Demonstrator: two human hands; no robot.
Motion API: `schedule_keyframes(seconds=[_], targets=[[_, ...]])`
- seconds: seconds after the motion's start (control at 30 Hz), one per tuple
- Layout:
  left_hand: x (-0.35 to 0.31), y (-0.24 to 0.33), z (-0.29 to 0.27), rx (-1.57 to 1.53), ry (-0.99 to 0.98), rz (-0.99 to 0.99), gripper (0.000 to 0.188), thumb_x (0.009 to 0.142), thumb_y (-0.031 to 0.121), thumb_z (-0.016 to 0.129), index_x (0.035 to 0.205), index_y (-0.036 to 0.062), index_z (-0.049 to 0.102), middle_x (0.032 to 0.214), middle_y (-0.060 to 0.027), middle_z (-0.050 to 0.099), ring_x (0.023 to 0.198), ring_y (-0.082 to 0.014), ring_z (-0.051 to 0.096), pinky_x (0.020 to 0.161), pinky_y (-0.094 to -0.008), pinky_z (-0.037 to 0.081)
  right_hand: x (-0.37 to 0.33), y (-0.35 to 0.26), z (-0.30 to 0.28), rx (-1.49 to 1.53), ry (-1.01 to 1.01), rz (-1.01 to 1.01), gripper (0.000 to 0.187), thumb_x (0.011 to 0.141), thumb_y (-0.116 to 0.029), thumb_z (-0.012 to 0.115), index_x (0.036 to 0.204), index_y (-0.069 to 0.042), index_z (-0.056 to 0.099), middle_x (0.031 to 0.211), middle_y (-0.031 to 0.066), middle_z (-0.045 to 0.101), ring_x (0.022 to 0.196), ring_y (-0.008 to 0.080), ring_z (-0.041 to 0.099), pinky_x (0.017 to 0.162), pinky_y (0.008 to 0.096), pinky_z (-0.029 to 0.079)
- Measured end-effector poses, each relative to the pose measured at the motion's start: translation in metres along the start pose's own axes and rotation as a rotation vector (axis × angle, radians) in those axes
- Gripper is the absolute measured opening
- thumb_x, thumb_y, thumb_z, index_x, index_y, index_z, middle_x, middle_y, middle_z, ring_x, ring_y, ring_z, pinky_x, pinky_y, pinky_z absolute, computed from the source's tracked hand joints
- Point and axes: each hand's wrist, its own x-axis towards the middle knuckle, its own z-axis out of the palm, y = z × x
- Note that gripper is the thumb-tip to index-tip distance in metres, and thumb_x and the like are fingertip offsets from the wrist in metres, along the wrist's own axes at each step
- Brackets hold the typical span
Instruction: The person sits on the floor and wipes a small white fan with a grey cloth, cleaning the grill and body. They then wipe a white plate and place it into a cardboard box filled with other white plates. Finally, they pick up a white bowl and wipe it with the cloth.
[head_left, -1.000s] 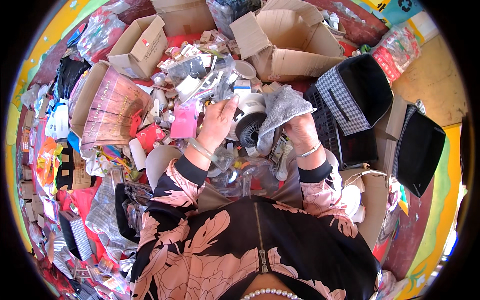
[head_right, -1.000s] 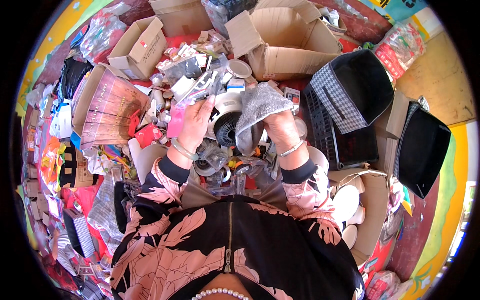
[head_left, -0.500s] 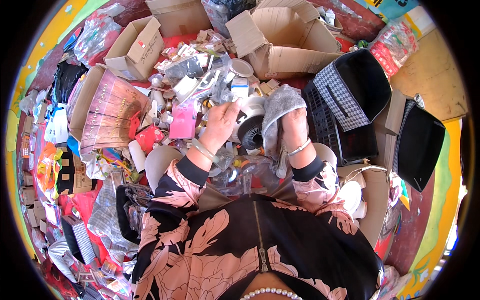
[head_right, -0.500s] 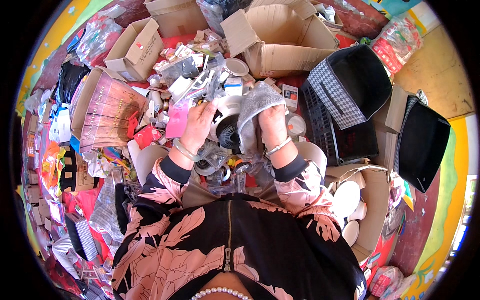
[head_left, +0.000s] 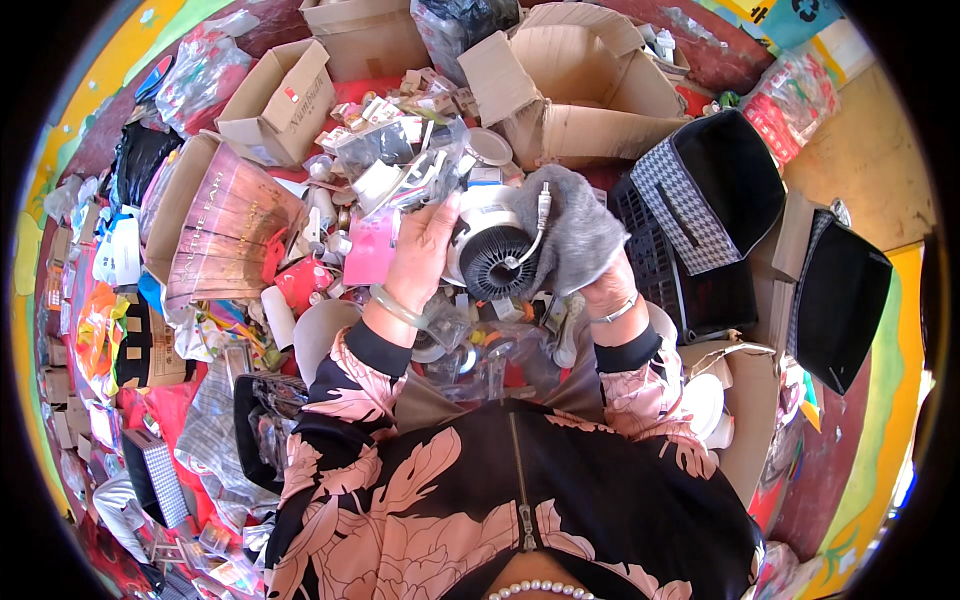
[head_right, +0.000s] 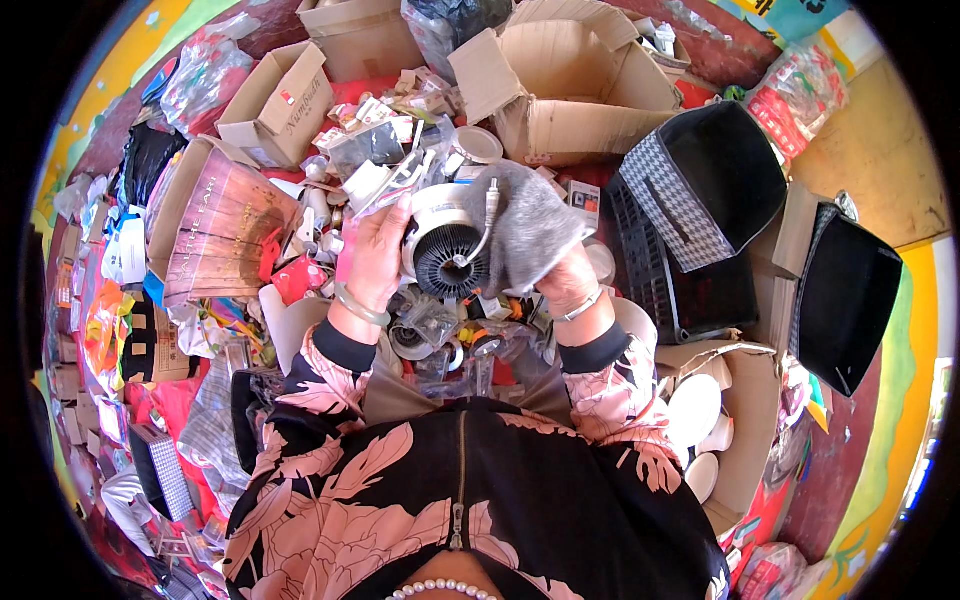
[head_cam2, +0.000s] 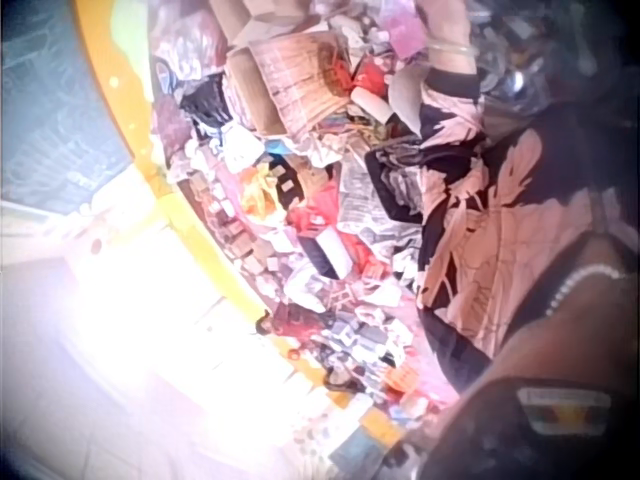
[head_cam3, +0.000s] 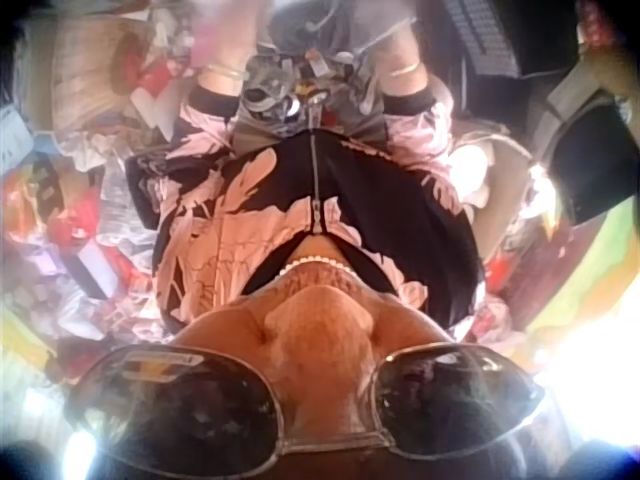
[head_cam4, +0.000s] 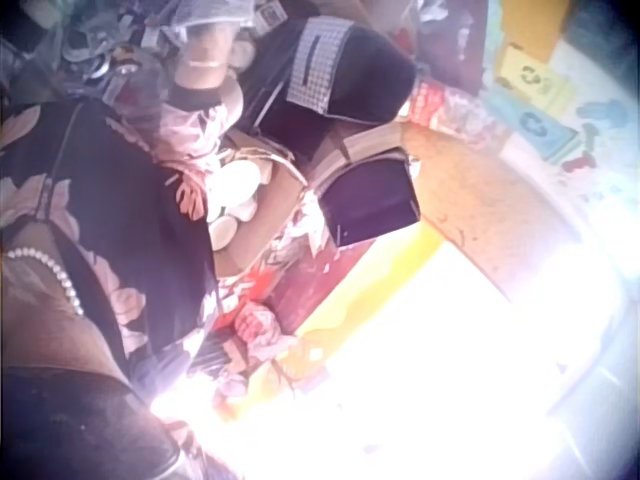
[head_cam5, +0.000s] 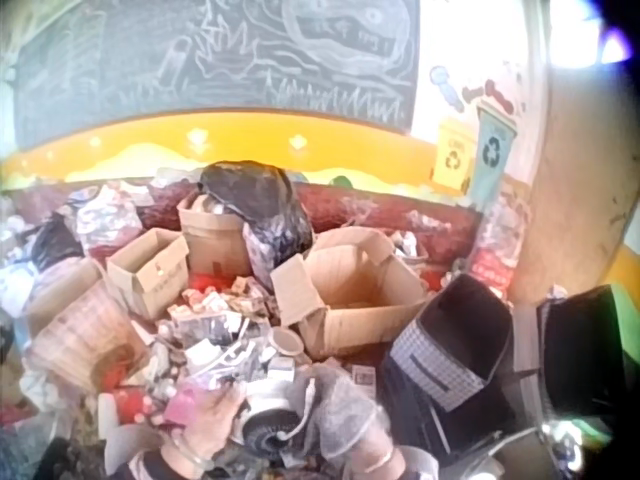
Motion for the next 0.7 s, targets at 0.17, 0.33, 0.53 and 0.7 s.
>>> schedule_keyframes(seconds=[0.17,0.33,0.53,0.7], targets=[[0.004,-0.013,-0.008,0.203,-0.069,0.066,0.042,0.091,0.034,0.049,0.075,-0.004,0.058,0.065,0.0021,0.051,0.063,-0.0062,0.041,0.057,-0.023,0.036,-0.008,0.003,0.002,0.387,0.009,0.098,0.038,0.083,-0.015,0.057,0.117,0.0,0.049,0.105,0.0096,0.058,0.091,0.0182,0.059,0.079,0.029,0.049],[0.005,-0.014,-0.002,0.23,-0.078,0.105,0.043,0.091,0.033,0.049,0.069,-0.0041,0.055,0.059,0.0033,0.044,0.059,-0.0065,0.036,0.053,-0.0242,0.033,-0.014,0.004,-0.004,0.431,-0.012,0.091,0.037,0.082,-0.015,0.06,0.115,0.0,0.051,0.104,0.0093,0.059,0.091,0.0176,0.059,0.079,0.0288,0.049],[0.002,-0.015,0.0,0.397,-0.091,0.195,0.043,0.091,0.031,0.05,0.066,-0.0046,0.051,0.055,0.0025,0.04,0.055,-0.0072,0.033,0.049,-0.0257,0.031,-0.016,0.012,0.005,0.076,0.094,-0.019,0.033,0.085,-0.007,0.054,0.117,-0.001,0.051,0.106,0.0083,0.058,0.095,0.0154,0.056,0.082,0.0274,0.046],[0.002,-0.024,0.001,0.454,-0.086,0.211,0.043,0.09,0.031,0.05,0.066,-0.005,0.051,0.054,0.0027,0.038,0.054,-0.0074,0.032,0.049,-0.0259,0.031,-0.012,0.021,0.007,-0.076,0.199,-0.056,0.032,0.088,-0.009,0.049,0.118,-0.001,0.049,0.11,0.0083,0.057,0.098,0.0182,0.055,0.084,0.029,0.044]])
